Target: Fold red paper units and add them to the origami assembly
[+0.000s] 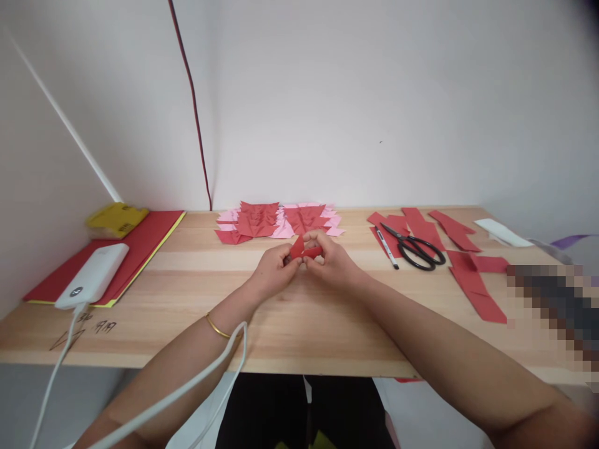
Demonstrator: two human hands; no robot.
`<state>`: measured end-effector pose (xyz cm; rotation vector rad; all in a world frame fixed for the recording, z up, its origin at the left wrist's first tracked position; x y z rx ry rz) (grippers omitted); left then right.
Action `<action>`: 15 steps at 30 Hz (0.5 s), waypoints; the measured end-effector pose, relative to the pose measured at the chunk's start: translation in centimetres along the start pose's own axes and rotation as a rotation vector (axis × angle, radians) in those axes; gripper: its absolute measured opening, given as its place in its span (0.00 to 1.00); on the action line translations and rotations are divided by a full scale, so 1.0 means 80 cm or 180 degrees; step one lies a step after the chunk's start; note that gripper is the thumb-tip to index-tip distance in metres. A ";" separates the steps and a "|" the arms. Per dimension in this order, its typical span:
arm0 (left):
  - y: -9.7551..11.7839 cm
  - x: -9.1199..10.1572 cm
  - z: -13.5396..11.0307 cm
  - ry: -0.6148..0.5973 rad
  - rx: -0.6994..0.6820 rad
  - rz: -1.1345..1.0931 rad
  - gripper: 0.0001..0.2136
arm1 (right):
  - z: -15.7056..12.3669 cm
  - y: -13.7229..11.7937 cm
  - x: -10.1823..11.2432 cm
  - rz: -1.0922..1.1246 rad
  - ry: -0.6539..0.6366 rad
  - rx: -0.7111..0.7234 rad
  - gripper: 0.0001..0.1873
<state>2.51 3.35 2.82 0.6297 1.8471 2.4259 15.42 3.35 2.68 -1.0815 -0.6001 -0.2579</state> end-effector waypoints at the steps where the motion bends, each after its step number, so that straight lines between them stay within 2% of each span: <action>1: -0.002 0.000 0.000 0.0024 0.0024 0.0001 0.08 | 0.000 0.002 0.000 0.0005 0.0016 -0.0039 0.21; 8: -0.010 0.001 0.002 0.0103 0.0169 -0.0205 0.09 | 0.003 0.016 0.001 0.0121 0.0134 -0.0223 0.21; 15: -0.010 -0.001 0.002 -0.0034 0.0214 -0.0385 0.10 | 0.000 0.006 0.002 -0.0070 0.0113 -0.0122 0.21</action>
Point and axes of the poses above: each hand's wrist, its own z-axis towards the middle knuckle, its own x-axis out of the back of the hand, y = z × x, the point moved 6 cm from there along z, towards the middle knuckle, and after that the axes turned 13 degrees about -z, right-handed, at the moved point
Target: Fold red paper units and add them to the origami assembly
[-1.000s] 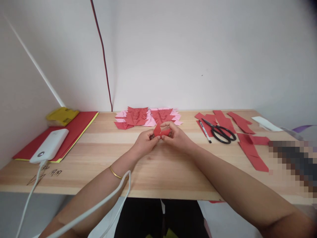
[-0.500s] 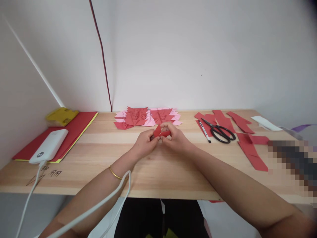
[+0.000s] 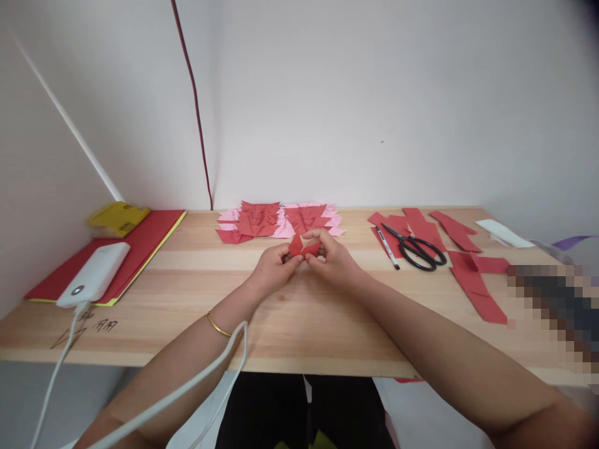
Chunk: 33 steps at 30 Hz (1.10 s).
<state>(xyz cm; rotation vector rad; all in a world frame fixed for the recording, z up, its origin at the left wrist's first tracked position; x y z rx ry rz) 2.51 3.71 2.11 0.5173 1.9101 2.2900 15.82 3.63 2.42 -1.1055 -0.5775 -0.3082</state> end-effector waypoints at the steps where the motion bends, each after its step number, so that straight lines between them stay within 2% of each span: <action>1: 0.000 0.000 0.000 -0.0009 -0.0001 0.0012 0.11 | -0.001 -0.002 0.000 -0.0025 -0.0018 0.0014 0.21; 6: 0.001 -0.001 0.000 -0.0069 -0.0072 0.0006 0.11 | -0.003 -0.006 -0.001 -0.0025 -0.0080 0.0009 0.21; 13: 0.001 -0.003 -0.002 -0.0073 0.0176 -0.0015 0.13 | 0.000 0.005 -0.003 0.0135 -0.0097 -0.0141 0.20; 18: -0.003 0.000 -0.001 0.0052 0.0144 -0.0002 0.13 | 0.003 0.008 -0.001 0.0266 -0.0022 -0.0180 0.20; 27: -0.001 0.000 0.000 0.0036 0.0131 -0.0155 0.13 | 0.002 0.005 -0.002 0.0505 -0.0102 -0.0226 0.21; 33: 0.001 0.002 -0.001 0.0034 0.0110 -0.0173 0.14 | 0.003 0.008 0.004 0.0477 0.0007 -0.0223 0.20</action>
Point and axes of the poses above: each hand's wrist, its own z-axis towards the middle knuckle, its own x-axis out of the back of the hand, y = z × x, the point moved 6 cm from there along z, towards the middle knuckle, and after that the axes turned 13 degrees about -z, right-handed, at the moved point
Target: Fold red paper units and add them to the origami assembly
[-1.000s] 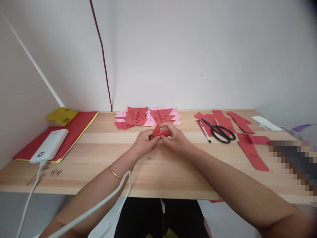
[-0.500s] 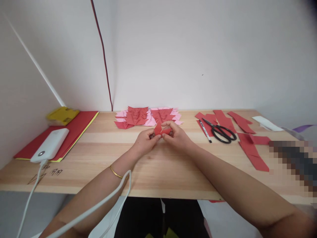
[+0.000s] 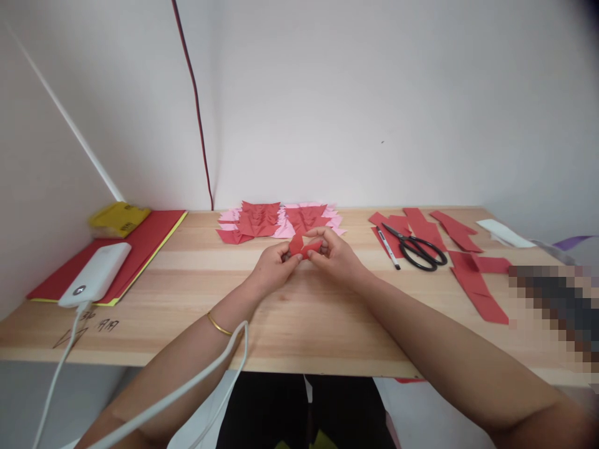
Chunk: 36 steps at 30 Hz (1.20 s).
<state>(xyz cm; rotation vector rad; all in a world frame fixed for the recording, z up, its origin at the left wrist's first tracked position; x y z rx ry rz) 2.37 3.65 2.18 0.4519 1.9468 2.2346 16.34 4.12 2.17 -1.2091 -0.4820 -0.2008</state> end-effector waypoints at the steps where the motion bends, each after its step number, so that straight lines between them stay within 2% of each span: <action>1: -0.001 -0.001 0.000 -0.0017 0.0045 -0.0041 0.14 | 0.000 0.000 0.001 0.0009 0.0004 -0.0008 0.20; 8: -0.003 0.000 0.001 0.0001 0.0089 -0.0089 0.14 | 0.000 -0.004 0.001 0.0016 -0.0057 0.0035 0.19; 18: -0.009 0.012 0.002 0.0229 0.0030 0.0057 0.14 | 0.007 0.003 0.018 -0.0027 0.0406 -0.0006 0.12; 25: -0.004 0.012 0.001 0.0271 0.0043 0.0107 0.14 | 0.003 -0.006 0.024 -0.0401 0.0635 0.0132 0.09; 28: -0.001 0.012 0.001 0.0267 -0.0004 0.0170 0.13 | 0.004 -0.006 0.022 -0.0345 0.0583 0.0153 0.09; 32: -0.001 0.010 0.001 0.0200 -0.0051 0.0225 0.12 | 0.004 -0.008 0.015 -0.0228 0.0387 0.0316 0.14; 36: 0.000 0.003 0.000 0.0017 -0.0131 0.0257 0.11 | 0.001 -0.013 0.008 -0.0447 0.0176 0.0446 0.16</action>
Point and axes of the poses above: each hand's wrist, its own z-axis towards the middle knuckle, its own x-axis out of the back of the hand, y = z × x, the point moved 6 cm from there along z, towards the middle knuckle, and after that the axes turned 13 degrees about -z, right-handed, at the moved point
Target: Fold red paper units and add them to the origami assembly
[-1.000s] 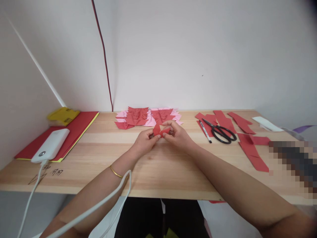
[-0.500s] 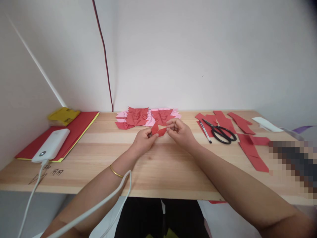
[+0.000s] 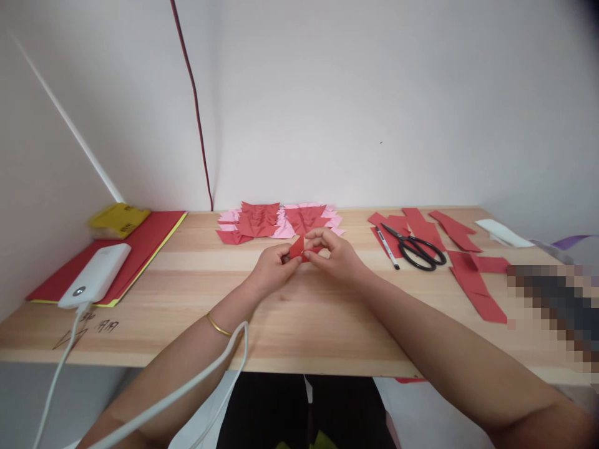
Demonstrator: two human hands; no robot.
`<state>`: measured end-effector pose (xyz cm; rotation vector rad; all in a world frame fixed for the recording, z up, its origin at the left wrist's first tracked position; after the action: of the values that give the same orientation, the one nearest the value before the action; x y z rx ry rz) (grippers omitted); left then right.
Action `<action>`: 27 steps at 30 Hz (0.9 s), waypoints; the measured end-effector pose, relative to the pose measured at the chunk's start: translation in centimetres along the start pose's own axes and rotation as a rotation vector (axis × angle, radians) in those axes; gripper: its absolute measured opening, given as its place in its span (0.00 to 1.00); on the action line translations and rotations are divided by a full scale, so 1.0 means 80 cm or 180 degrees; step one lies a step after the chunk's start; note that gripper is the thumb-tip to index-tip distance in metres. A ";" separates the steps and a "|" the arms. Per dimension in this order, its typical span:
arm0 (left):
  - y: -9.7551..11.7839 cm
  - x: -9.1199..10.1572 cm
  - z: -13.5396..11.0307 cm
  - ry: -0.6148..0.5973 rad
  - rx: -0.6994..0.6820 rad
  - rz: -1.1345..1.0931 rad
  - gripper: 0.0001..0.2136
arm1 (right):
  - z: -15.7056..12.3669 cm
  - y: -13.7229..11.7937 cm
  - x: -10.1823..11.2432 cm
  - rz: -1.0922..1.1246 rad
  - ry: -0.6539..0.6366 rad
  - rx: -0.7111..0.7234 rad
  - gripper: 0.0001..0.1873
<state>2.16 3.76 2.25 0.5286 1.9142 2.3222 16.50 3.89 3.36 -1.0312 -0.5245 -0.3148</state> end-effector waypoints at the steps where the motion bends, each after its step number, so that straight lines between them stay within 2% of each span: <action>1: 0.001 -0.001 0.000 -0.0025 -0.0012 0.0006 0.10 | -0.001 -0.001 -0.001 -0.0036 -0.0056 0.0008 0.16; 12: 0.004 -0.001 -0.001 -0.0111 -0.0051 0.0146 0.10 | 0.000 -0.007 -0.005 0.0256 -0.0273 0.0110 0.08; 18: 0.003 -0.001 0.000 -0.0076 0.0024 0.0118 0.10 | -0.001 0.005 -0.003 0.0065 -0.0176 -0.0103 0.09; 23: 0.002 -0.001 0.000 -0.0019 0.0006 0.0099 0.10 | -0.001 -0.002 -0.007 0.0102 -0.0258 0.0070 0.13; 27: 0.002 -0.001 -0.001 -0.0019 -0.0001 0.0169 0.10 | -0.001 -0.010 -0.006 -0.0039 -0.0256 0.0154 0.12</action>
<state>2.24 3.66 2.36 0.5927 1.9201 2.3500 15.73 3.43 3.60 -0.9971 -0.6083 -0.2712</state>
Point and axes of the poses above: each hand's wrist, its own z-axis towards the middle knuckle, its own x-axis out of the back of the hand, y = z × x, the point moved 6 cm from there along z, towards the middle knuckle, and after that the axes turned 13 degrees about -z, right-handed, at the moved point
